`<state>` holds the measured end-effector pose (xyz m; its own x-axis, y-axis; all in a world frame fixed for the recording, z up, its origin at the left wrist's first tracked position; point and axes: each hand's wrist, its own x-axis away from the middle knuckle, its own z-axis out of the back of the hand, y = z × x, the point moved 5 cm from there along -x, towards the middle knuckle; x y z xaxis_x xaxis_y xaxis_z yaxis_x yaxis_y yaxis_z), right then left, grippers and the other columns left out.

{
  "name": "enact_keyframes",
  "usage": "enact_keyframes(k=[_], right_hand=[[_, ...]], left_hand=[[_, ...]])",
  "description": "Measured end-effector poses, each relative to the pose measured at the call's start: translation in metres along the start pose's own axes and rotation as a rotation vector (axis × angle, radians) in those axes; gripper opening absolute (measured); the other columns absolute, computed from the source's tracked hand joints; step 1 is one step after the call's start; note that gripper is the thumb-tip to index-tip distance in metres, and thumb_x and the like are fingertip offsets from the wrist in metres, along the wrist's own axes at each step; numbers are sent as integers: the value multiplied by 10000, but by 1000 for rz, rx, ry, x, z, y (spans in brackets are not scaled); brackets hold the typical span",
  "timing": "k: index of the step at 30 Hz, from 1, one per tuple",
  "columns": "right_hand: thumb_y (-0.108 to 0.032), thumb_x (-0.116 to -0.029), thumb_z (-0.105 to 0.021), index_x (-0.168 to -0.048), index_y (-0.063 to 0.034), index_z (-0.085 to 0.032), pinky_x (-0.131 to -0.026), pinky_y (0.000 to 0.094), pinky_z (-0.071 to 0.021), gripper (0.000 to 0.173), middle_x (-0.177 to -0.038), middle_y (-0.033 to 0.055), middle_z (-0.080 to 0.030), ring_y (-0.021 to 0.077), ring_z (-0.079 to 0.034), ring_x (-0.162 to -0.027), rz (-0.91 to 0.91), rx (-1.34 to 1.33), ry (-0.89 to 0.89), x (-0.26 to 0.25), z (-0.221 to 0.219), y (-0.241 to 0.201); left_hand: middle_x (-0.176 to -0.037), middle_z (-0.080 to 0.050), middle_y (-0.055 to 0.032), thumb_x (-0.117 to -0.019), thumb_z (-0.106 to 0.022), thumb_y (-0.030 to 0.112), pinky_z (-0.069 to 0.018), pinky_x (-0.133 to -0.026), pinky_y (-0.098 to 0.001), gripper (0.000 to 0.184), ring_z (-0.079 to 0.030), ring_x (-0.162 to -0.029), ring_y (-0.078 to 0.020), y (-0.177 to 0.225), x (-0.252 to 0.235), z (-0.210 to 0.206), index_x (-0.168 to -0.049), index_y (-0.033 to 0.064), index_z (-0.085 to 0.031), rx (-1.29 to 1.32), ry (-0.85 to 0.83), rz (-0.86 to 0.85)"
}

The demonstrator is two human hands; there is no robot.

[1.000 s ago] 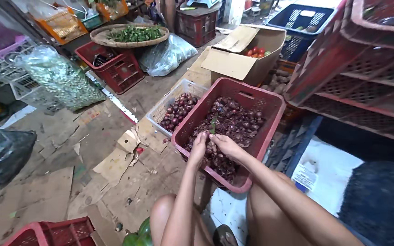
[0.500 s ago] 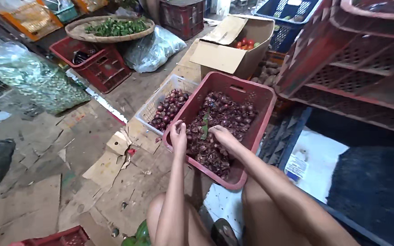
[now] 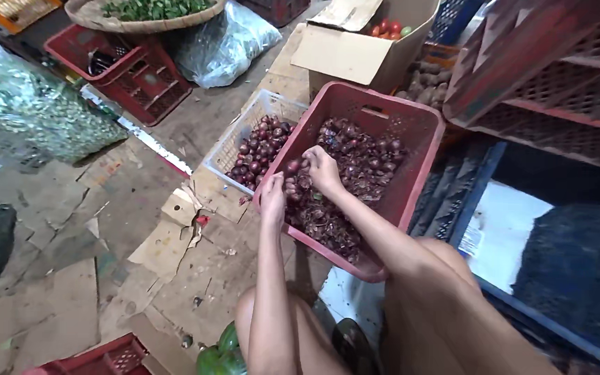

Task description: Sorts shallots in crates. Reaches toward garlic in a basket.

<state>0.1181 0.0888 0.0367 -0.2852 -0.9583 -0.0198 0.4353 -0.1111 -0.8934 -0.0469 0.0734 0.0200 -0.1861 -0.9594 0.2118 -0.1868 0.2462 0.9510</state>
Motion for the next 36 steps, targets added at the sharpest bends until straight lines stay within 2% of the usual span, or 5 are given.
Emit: enact_keyframes(k=[14,17,23,28,36], right_hand=[[-331,-958,-654,-1436,-21,-548,-1032,648,-468,579,-1461,248,-536,449,-539,-1321,-226,707,-536,18,-113,104],[-402,-924,-679,-1403,-23,-578,-1150,633,-338,620,-1401,223,-599,423,-513,-1351,-127,726,-512,18,-98,98],[-351,-1012,-520,-1078,-96,-742,-873,621,-528,345,-1067,178,-717,355,-685,-1017,-284,284,-324,-8,-23,78],[-645,-1019,-459,-1011,-116,-685,-704,545,-557,576,-811,98,-675,268,-678,-756,105,315,-394,-7,21,-10],[-480,-1085,-415,-1128,-67,-711,-847,646,-520,509,-983,177,-729,390,-701,-989,315,854,-630,6,3,-54]], left_hand=[[-1218,-625,-137,-972,-380,18,-563,-800,-353,570,-654,-859,-185,-18,-17,-7,-1522,166,-380,381,-226,-40],[-1185,-645,-125,-1082,-430,172,-568,-833,-368,455,-665,-888,-196,-24,-20,-9,-1526,148,-333,236,-212,-67],[-1325,-582,-73,-1034,-612,269,-564,-746,-337,551,-636,-855,-173,-26,-21,-6,-1535,245,-385,-108,-48,-149],[-1452,-540,-62,-1022,-631,316,-538,-996,-420,520,-594,-1234,-184,-27,-22,-11,-1489,200,-435,-322,-48,-238],[-1391,-563,-171,-943,-626,70,-487,-1079,-420,513,-560,-1285,-230,-24,-24,-18,-1438,50,-495,-448,-143,-429]])
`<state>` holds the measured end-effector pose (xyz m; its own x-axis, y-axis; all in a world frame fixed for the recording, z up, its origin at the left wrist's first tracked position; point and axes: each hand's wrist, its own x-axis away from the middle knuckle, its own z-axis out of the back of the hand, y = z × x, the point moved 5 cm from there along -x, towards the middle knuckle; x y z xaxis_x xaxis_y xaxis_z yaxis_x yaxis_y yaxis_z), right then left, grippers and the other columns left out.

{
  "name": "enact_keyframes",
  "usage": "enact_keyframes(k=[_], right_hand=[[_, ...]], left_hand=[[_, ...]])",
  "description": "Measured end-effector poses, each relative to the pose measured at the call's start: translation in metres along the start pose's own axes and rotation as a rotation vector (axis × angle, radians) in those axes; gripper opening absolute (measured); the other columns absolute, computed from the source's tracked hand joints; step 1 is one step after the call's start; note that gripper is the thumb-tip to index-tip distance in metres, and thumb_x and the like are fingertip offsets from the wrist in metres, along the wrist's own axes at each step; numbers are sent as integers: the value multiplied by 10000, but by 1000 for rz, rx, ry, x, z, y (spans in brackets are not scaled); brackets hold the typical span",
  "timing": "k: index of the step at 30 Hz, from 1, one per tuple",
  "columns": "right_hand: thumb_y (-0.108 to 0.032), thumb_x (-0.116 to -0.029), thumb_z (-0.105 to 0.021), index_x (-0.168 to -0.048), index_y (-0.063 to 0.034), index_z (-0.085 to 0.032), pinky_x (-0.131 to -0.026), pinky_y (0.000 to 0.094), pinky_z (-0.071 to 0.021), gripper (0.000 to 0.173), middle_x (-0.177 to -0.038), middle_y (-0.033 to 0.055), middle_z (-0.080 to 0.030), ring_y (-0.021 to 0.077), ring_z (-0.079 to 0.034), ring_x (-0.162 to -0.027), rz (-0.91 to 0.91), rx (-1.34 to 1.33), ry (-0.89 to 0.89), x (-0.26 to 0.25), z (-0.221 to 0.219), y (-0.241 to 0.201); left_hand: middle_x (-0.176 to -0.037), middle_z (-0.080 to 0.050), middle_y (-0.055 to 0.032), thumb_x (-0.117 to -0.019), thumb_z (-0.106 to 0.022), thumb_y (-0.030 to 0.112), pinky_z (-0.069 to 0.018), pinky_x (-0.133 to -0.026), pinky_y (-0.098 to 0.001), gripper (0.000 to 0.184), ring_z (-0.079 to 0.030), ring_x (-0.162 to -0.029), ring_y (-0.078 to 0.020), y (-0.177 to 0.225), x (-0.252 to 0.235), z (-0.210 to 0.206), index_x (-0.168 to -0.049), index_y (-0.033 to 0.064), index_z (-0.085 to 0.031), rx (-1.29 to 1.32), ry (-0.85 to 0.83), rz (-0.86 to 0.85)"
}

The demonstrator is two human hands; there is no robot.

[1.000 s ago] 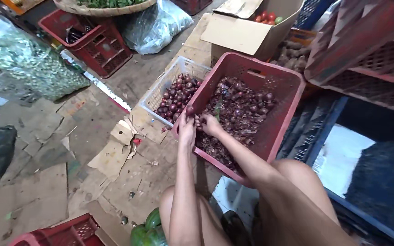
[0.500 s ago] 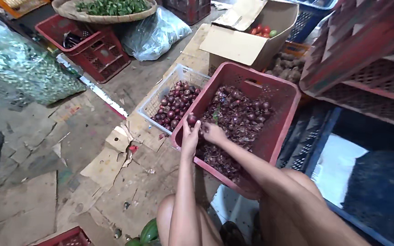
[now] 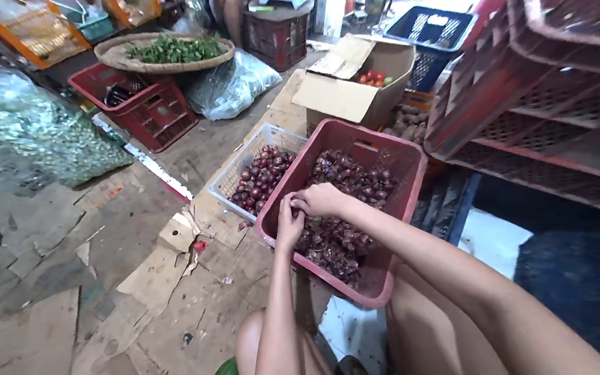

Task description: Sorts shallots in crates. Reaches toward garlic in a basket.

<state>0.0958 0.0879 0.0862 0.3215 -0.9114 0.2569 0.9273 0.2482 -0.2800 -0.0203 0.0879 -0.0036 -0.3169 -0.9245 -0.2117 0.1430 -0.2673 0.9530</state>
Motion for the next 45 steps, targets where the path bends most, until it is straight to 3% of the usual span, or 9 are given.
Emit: enact_keyframes(k=[8,14,19,22,24,27,36,39,45], right_hand=[[-287,-1091,-467,-922,-11,-671,-502,291,-507,383,-680,43,-642,119,-578,-512,-384,-1226,311,15,-40,0],[-381,-1111,-344,-1260,-65,-603,-716,426,-545,435,-943,92,-635,219,-623,-785,-760,-1462,232,36,-68,59],[-170,-1064,-507,-1314,-5,-606,-897,401,-587,316,-1168,134,-667,233,-681,-1031,-589,-1592,64,70,-81,53],[-352,-1084,-518,-1338,-16,-558,-761,338,-604,422,-1112,131,-673,203,-702,-881,-622,-1635,119,83,-81,49],[-373,-1075,-531,-1344,-16,-536,-686,323,-600,447,-1078,139,-662,205,-692,-798,-673,-1719,173,84,-81,48],[-343,-1091,-506,-1391,4,-521,-776,350,-624,458,-1175,169,-665,239,-720,-907,-587,-1775,218,83,-79,48],[-143,-974,-650,-1439,-106,-607,-1096,360,-489,468,-1362,107,-656,181,-633,-1239,-169,-683,496,72,-60,35],[-157,-1028,-554,-1408,0,-590,-1065,454,-505,414,-1304,192,-650,301,-648,-1201,-174,-367,326,69,-62,27],[-393,-1119,-352,-1204,-26,-632,-828,519,-587,470,-1157,168,-683,329,-717,-999,-59,-149,244,76,-68,7]], left_hand=[[-1261,-580,-211,-966,-573,111,-461,-1065,-487,384,-557,-1210,-342,10,4,1,-1338,17,-562,-246,106,-88],[-788,-607,-94,-1104,-415,360,-533,-676,-421,386,-602,-681,-210,-3,4,7,-1184,45,-624,-91,186,257],[-710,-634,-62,-1140,-248,368,-497,-539,-330,581,-562,-551,-157,-9,9,2,-968,37,-694,41,157,474],[-704,-650,-80,-1133,-221,429,-413,-451,-265,642,-513,-488,-126,-2,11,3,-1056,-2,-690,457,156,662],[-957,-697,-167,-1127,-266,413,-594,-652,-354,538,-695,-752,-224,23,3,18,-1191,-39,-550,852,281,561],[-1590,-366,-237,-1109,-321,475,-535,-1036,-518,646,-561,-1318,-402,38,-3,36,-1608,88,-182,1013,249,422],[-1384,-600,-157,-1052,-579,312,-565,-965,-430,503,-655,-1156,-235,31,21,-38,-1482,63,-503,292,-223,467],[-1412,-597,-142,-1039,-595,271,-530,-1031,-409,465,-630,-1221,-208,24,18,-29,-1452,61,-548,145,-264,375],[-983,-654,-24,-1081,-395,311,-516,-688,-291,367,-602,-787,-94,12,23,-22,-1165,72,-661,261,-398,444]])
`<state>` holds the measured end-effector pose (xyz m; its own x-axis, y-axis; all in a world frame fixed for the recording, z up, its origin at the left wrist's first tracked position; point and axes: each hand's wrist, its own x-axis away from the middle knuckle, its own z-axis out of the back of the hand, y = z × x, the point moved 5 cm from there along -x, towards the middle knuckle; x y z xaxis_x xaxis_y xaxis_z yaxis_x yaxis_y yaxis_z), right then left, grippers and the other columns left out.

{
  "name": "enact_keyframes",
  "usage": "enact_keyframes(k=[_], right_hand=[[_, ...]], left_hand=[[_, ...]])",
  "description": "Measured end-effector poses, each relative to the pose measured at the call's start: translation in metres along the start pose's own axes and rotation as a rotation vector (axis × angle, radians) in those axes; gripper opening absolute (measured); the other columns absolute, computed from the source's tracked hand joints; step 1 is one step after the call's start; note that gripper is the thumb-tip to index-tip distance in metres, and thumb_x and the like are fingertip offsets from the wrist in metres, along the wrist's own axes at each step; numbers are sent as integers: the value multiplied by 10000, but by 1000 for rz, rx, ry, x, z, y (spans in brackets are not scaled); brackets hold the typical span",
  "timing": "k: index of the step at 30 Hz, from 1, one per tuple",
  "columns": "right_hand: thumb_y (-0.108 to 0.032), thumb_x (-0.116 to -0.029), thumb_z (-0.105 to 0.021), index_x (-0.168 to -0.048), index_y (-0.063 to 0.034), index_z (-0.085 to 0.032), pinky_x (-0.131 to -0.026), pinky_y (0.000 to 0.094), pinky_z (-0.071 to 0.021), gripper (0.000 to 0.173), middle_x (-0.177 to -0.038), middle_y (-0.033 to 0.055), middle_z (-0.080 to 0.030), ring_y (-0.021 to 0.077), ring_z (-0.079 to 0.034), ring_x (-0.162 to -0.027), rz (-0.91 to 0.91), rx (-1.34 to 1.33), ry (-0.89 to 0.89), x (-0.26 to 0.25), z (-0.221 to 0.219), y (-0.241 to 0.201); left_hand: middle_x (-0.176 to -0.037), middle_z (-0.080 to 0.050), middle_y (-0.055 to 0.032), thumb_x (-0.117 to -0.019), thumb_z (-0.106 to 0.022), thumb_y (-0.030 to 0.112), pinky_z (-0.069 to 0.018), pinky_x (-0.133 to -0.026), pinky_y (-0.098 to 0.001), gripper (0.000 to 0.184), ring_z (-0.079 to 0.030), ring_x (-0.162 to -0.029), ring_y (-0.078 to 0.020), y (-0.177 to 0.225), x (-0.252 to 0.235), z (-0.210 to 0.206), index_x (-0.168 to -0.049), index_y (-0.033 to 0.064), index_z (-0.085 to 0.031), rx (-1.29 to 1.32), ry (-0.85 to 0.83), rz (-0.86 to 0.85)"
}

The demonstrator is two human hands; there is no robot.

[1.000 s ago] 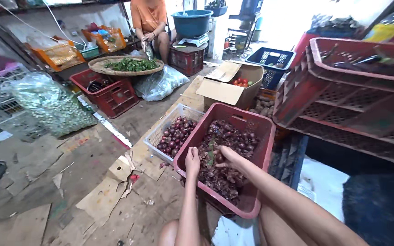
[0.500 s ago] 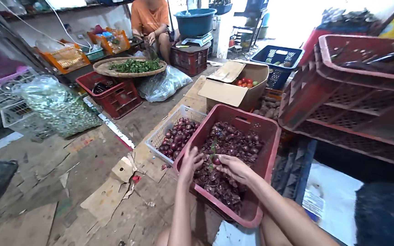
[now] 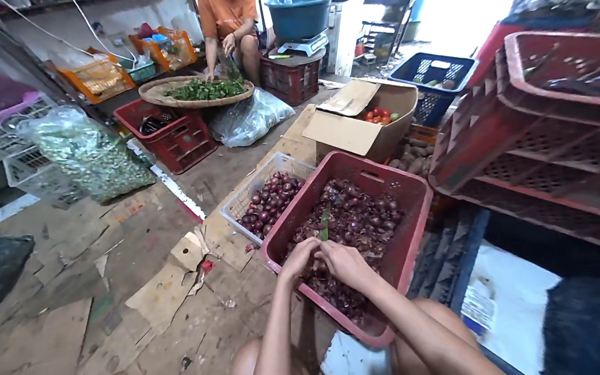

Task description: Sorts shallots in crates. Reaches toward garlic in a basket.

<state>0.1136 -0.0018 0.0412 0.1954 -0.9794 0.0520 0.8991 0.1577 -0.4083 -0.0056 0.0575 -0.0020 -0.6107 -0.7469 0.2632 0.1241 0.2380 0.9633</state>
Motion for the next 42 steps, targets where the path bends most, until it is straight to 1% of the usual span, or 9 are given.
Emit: enact_keyframes(k=[8,10,13,15,18,21,25,28,42], right_hand=[[-314,-1051,-440,-873,-49,-655,-744,471,-554,385,-839,104,-667,246,-673,-797,-199,-366,301,-7,7,10],[-307,-1070,-423,-957,-41,-663,-790,496,-554,375,-926,132,-685,283,-688,-871,-302,-309,259,-6,13,17],[-212,-1028,-484,-1455,-109,-495,-922,568,-553,439,-1289,172,-659,359,-696,-1085,-440,-178,-23,-3,15,23],[-223,-958,-616,-1459,-78,-503,-945,640,-519,533,-1309,219,-648,423,-660,-1153,-475,-93,-238,2,5,26],[-252,-936,-649,-1317,-35,-625,-948,675,-495,439,-1274,234,-667,447,-639,-1183,-459,-6,-447,8,-4,23],[-262,-941,-633,-1284,-33,-646,-939,671,-497,412,-1268,232,-669,439,-639,-1185,-443,13,-486,6,-15,23],[-250,-946,-686,-1288,44,-633,-964,731,-455,454,-1341,301,-606,499,-584,-1240,-482,106,-614,-12,-33,50],[-222,-1017,-572,-1291,78,-622,-1009,698,-442,410,-1406,296,-566,476,-544,-1313,-608,250,-701,-24,-48,87],[-302,-805,-823,-1438,33,-516,-1041,671,-451,779,-1458,282,-524,463,-512,-1351,-717,184,-686,-5,-146,153]], left_hand=[[-896,-591,-2,-1116,-327,270,-521,-712,-280,328,-583,-772,-100,4,-2,-8,-1181,67,-576,236,186,-110],[-820,-572,-12,-1112,-324,261,-487,-605,-266,311,-548,-670,-107,-3,-2,-6,-1146,61,-560,185,270,-91],[-767,-577,-24,-1104,-335,220,-464,-550,-256,318,-525,-598,-108,-7,3,5,-1078,33,-592,164,464,-113],[-742,-566,0,-1092,-336,190,-493,-608,-275,318,-537,-617,-99,7,7,22,-1055,21,-602,280,605,-215],[-1242,-596,-157,-1117,-328,364,-553,-940,-488,434,-644,-1111,-304,44,10,59,-1384,37,-427,853,610,-369],[-1649,-280,-174,-1106,-284,486,-461,-1090,-505,641,-459,-1417,-338,31,14,73,-1633,155,-125,668,560,-268],[-1324,-643,-192,-1103,-416,304,-565,-974,-452,466,-682,-1128,-272,3,7,50,-1435,-2,-531,-262,546,-190],[-1351,-654,-131,-1100,-381,353,-499,-1068,-475,472,-651,-1217,-249,-1,9,35,-1399,59,-598,-740,628,-230],[-1209,-680,-155,-1057,-445,346,-438,-1105,-443,433,-601,-1220,-292,5,23,43,-1221,31,-694,-698,829,-355]])
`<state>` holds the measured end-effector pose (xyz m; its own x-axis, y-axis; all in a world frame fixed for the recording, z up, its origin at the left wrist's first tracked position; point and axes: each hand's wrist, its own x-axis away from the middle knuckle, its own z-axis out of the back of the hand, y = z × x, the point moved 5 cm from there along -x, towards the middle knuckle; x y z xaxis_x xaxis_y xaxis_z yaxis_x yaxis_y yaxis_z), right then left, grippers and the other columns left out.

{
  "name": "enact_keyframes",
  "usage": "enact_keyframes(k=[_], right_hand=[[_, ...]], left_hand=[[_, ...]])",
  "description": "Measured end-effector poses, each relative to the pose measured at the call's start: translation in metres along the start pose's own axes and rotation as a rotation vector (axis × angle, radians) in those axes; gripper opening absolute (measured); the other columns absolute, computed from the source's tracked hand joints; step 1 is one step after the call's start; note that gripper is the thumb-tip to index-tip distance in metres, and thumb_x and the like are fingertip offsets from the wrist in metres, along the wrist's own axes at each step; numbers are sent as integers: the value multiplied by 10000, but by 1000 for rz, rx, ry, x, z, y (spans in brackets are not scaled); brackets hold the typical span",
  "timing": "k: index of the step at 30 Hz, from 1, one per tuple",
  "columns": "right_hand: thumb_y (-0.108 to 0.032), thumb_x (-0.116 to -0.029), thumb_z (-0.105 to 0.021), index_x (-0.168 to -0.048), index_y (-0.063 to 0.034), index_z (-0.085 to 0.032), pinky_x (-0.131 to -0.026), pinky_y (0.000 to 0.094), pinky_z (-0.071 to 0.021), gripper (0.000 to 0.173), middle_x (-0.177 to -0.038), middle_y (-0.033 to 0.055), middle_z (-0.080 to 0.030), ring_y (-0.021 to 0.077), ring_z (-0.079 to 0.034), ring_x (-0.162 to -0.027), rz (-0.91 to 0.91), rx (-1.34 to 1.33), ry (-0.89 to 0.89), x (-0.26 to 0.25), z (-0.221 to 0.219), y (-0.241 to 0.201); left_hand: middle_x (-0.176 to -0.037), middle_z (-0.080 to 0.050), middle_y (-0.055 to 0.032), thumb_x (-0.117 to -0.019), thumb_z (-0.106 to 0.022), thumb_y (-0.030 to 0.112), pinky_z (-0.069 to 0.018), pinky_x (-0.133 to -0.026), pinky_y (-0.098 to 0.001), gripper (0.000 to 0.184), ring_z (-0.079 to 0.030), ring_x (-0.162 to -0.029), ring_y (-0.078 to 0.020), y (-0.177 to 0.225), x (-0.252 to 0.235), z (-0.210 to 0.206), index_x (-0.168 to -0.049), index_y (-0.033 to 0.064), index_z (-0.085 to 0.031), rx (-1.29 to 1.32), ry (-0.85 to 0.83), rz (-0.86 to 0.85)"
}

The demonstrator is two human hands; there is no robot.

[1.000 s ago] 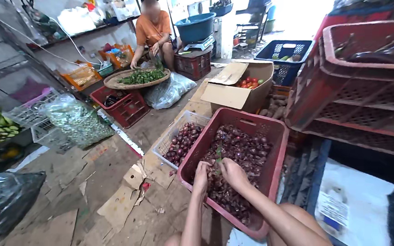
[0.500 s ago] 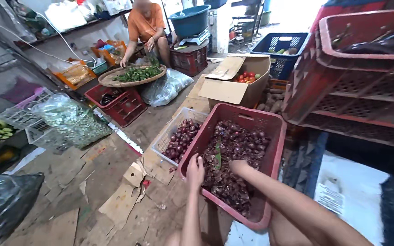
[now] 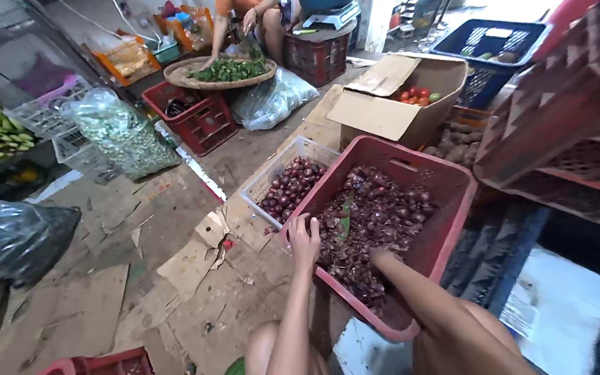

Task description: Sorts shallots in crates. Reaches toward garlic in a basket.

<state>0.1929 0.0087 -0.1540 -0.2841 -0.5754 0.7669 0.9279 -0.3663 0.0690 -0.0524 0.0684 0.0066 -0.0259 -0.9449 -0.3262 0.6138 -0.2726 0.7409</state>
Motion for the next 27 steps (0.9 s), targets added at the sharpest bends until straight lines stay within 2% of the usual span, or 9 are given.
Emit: enact_keyframes(k=[3,5,11,14,18,20,22,24,27], right_hand=[[-378,-781,-849,-1504,-48,-475,-1016,704,-437,879,-1468,276,-519,483,-504,-1348,1,123,-18,-9,5,0],[-445,-709,-882,-1520,-89,-470,-1013,716,-430,978,-1452,283,-528,489,-508,-1336,25,198,-41,-23,-2,3],[-372,-774,-861,-1371,55,-578,-1072,664,-406,786,-1435,288,-541,459,-499,-1360,37,298,-111,-28,-8,6],[-384,-764,-874,-1354,46,-597,-1074,656,-417,781,-1418,287,-557,455,-505,-1357,40,288,-135,-32,-10,8],[-394,-733,-892,-1311,36,-628,-1069,650,-425,767,-1402,285,-567,459,-517,-1337,41,292,-111,-6,-10,12],[-359,-766,-862,-1295,60,-621,-1018,679,-443,717,-1402,306,-551,487,-518,-1319,22,329,-56,14,-8,8],[-390,-750,-852,-1272,64,-624,-963,662,-484,729,-1374,291,-574,469,-557,-1279,-16,366,-16,15,-10,8],[-382,-735,-860,-1279,56,-628,-984,654,-484,736,-1375,281,-582,457,-560,-1287,-14,345,-7,10,-12,8],[-309,-805,-824,-1293,28,-640,-1026,660,-466,621,-1382,268,-589,456,-553,-1303,62,286,29,15,-1,10]], left_hand=[[-1160,-697,-133,-1057,-442,332,-457,-1084,-436,415,-623,-1178,-269,-2,-1,-1,-1178,43,-715,6,1,-5],[-1135,-706,-118,-1058,-442,328,-459,-1081,-432,404,-628,-1162,-257,-3,-1,-1,-1145,57,-728,12,-2,-3],[-1082,-717,-120,-1064,-440,334,-483,-1044,-440,417,-643,-1129,-259,1,0,0,-1103,51,-744,47,-29,13],[-1074,-719,-120,-1065,-435,330,-481,-1047,-439,423,-647,-1124,-257,3,-1,0,-1073,46,-749,58,-39,15],[-1086,-717,-123,-1075,-423,317,-482,-1056,-424,424,-646,-1135,-249,2,-4,-1,-1072,41,-745,110,-60,18],[-1089,-716,-114,-1079,-413,317,-490,-1045,-416,426,-647,-1132,-235,0,-6,-2,-1079,48,-743,123,-73,16],[-1086,-716,-101,-1079,-406,348,-489,-1042,-410,444,-645,-1131,-227,1,-5,-5,-1081,62,-746,93,-100,17],[-1106,-718,-104,-1078,-396,363,-486,-1044,-417,462,-644,-1143,-231,2,-4,-6,-1095,64,-748,57,-133,21],[-1123,-716,-105,-1081,-394,362,-498,-1026,-426,457,-653,-1134,-226,2,-5,-9,-1114,70,-744,29,-188,34]])
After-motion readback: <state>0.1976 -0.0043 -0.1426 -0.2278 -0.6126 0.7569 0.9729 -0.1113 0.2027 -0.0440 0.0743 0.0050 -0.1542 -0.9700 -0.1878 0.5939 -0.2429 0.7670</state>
